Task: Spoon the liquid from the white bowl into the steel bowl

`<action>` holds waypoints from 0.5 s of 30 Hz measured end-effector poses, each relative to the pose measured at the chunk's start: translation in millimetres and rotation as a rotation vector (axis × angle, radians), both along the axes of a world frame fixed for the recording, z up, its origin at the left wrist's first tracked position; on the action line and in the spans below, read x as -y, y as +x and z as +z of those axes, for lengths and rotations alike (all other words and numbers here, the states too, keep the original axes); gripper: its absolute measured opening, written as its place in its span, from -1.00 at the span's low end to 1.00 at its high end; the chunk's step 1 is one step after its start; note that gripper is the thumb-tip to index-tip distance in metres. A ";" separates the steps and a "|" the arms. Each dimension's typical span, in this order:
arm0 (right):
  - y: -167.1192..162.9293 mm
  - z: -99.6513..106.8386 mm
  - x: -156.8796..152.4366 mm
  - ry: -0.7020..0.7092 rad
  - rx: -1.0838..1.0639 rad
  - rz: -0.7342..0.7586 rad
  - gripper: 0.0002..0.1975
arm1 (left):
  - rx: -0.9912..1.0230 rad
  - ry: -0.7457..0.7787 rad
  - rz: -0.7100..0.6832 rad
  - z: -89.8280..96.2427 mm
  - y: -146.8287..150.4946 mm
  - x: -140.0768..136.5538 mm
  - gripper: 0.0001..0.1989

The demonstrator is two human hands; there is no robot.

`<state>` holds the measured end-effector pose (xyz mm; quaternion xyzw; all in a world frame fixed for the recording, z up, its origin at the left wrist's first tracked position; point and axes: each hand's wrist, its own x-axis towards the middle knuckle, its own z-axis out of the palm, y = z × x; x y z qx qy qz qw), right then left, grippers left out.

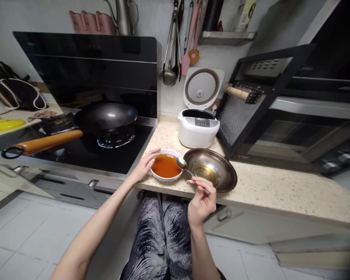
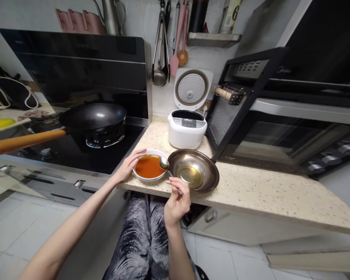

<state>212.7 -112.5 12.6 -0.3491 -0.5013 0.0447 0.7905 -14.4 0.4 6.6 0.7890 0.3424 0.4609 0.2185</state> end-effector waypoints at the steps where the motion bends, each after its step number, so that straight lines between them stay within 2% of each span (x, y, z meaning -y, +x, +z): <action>1: 2.6 1.2 0.2 0.002 0.008 -0.023 -0.89 | -0.002 0.000 -0.003 0.2 -0.1 0.1 -0.55; 5: 13.5 2.7 0.5 0.003 0.062 -0.112 -0.89 | -0.009 -0.004 -0.003 -0.1 -0.8 0.0 -0.54; 15: 31.7 -2.6 -1.3 -0.012 0.235 -0.217 -0.86 | -0.012 -0.002 0.006 -0.7 -1.5 -0.8 -0.54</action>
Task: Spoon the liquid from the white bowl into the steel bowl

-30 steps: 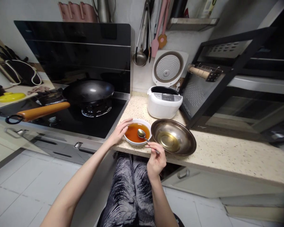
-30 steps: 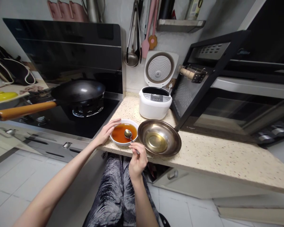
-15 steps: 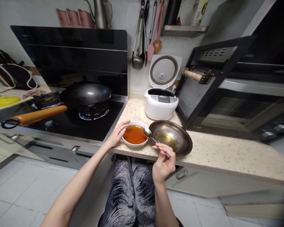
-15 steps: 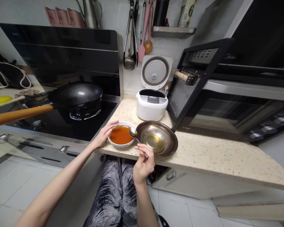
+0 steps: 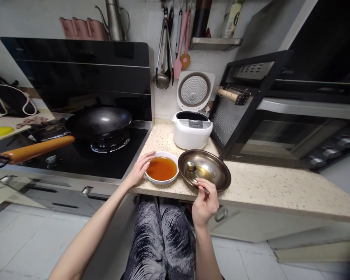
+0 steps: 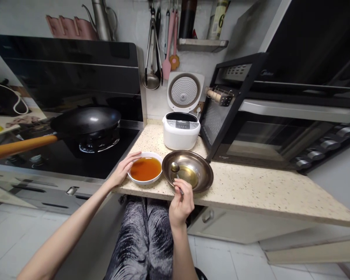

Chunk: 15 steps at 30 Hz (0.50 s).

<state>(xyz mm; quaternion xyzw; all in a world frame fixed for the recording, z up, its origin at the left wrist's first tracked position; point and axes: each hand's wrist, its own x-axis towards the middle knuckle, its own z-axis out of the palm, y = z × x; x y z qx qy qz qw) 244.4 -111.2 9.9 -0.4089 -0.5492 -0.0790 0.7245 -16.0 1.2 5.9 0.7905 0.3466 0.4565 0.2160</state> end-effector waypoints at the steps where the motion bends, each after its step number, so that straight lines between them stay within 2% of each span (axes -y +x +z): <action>1: 1.1 -0.2 -0.5 -0.002 0.019 -0.001 -0.84 | 0.000 0.001 0.000 0.1 0.0 0.1 -0.54; 15: 9.1 -6.4 -4.8 -0.013 0.183 0.016 -0.73 | -0.007 -0.013 0.009 1.2 0.2 0.7 -0.53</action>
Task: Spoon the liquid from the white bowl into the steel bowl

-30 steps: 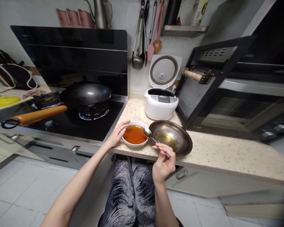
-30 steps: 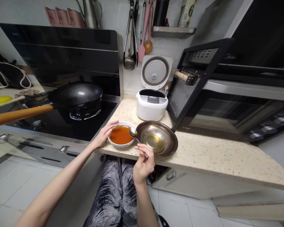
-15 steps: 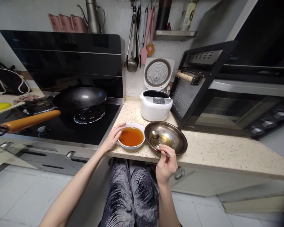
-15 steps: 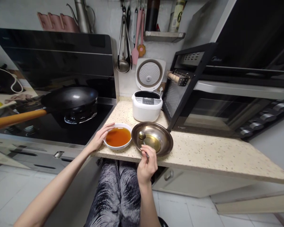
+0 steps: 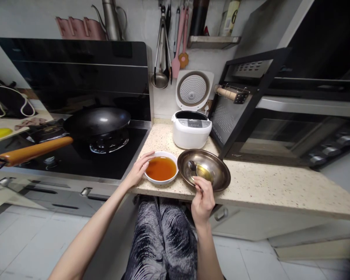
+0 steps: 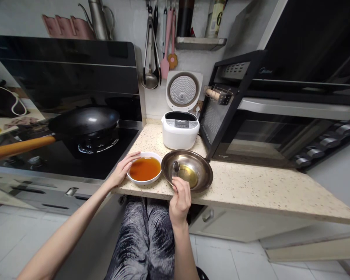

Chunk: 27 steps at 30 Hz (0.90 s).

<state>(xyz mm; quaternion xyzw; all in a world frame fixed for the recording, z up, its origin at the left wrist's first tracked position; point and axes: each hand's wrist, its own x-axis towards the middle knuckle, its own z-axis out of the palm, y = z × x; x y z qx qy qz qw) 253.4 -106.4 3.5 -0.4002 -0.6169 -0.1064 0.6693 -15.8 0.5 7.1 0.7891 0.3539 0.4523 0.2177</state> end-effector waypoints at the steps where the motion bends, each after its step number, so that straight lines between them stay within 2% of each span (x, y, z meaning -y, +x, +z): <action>1: 0.4 0.3 0.0 0.002 0.007 -0.001 -0.72 | -0.001 -0.002 0.000 0.1 0.0 0.1 -0.53; 9: 2.5 0.3 -0.1 -0.009 0.009 0.006 -0.72 | 0.000 -0.001 -0.006 0.8 0.3 1.3 -0.53; 15: -5.0 1.1 2.1 0.008 -0.097 0.010 -0.79 | 0.012 0.013 -0.012 0.2 0.7 0.5 -0.52; 21: -19.5 -2.6 7.5 0.036 -0.165 0.120 -0.85 | 0.011 0.004 -0.011 -0.6 0.5 0.2 -0.54; 27: -38.3 -3.6 7.5 -0.011 -0.030 0.220 -0.80 | 0.010 0.011 -0.019 -3.0 0.4 -1.4 -0.55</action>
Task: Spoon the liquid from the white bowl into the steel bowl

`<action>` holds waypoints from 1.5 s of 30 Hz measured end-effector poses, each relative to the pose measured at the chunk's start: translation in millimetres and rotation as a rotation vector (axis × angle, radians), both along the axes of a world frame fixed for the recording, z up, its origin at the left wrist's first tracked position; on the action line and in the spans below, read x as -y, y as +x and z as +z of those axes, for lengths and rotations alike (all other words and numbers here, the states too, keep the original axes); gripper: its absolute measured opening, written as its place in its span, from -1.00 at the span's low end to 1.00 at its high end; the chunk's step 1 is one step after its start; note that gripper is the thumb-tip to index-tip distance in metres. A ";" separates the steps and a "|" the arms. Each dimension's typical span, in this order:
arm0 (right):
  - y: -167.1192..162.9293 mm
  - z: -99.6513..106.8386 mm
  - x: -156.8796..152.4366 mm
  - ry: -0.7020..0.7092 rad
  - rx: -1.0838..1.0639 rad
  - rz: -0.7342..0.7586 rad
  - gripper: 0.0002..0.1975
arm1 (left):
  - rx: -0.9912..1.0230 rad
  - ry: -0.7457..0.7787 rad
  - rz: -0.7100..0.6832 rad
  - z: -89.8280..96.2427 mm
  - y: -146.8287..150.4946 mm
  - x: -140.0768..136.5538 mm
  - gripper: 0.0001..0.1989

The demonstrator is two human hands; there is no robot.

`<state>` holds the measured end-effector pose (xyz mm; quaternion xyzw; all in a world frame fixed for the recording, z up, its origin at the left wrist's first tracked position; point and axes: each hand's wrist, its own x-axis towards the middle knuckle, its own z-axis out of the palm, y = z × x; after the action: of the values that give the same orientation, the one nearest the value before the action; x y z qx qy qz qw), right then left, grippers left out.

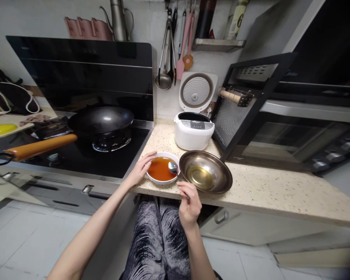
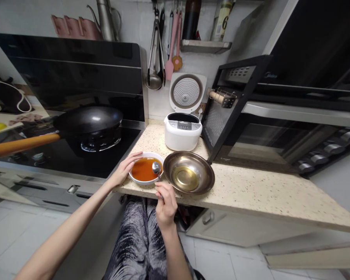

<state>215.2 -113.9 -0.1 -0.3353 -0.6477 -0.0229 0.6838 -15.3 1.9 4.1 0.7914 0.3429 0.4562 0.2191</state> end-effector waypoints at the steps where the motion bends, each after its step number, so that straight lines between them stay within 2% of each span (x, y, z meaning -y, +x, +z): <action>1: -2.9 0.1 -0.9 -0.015 0.014 0.020 -0.79 | 0.002 -0.001 -0.002 0.4 0.3 0.3 -0.55; 5: -11.3 -1.7 -5.8 -0.055 0.018 0.066 -0.80 | 0.008 -0.004 -0.006 3.1 1.5 2.0 -0.54; 14: -16.7 -6.4 -9.9 -0.093 -0.011 0.048 -0.83 | 0.014 -0.008 -0.007 2.8 2.0 1.9 -0.55; 26: -18.3 -8.4 -7.9 -0.172 -0.248 -0.001 -0.82 | 0.020 -0.007 0.003 2.9 2.1 1.7 -0.55; 45: -8.7 6.6 -3.7 -0.114 -0.371 -0.015 -0.87 | 0.013 -0.006 -0.001 0.6 1.0 0.3 -0.55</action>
<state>206.5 -110.2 6.5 -0.3766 -0.5083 0.0709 0.7712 -14.4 1.6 4.7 0.7877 0.3426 0.4603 0.2241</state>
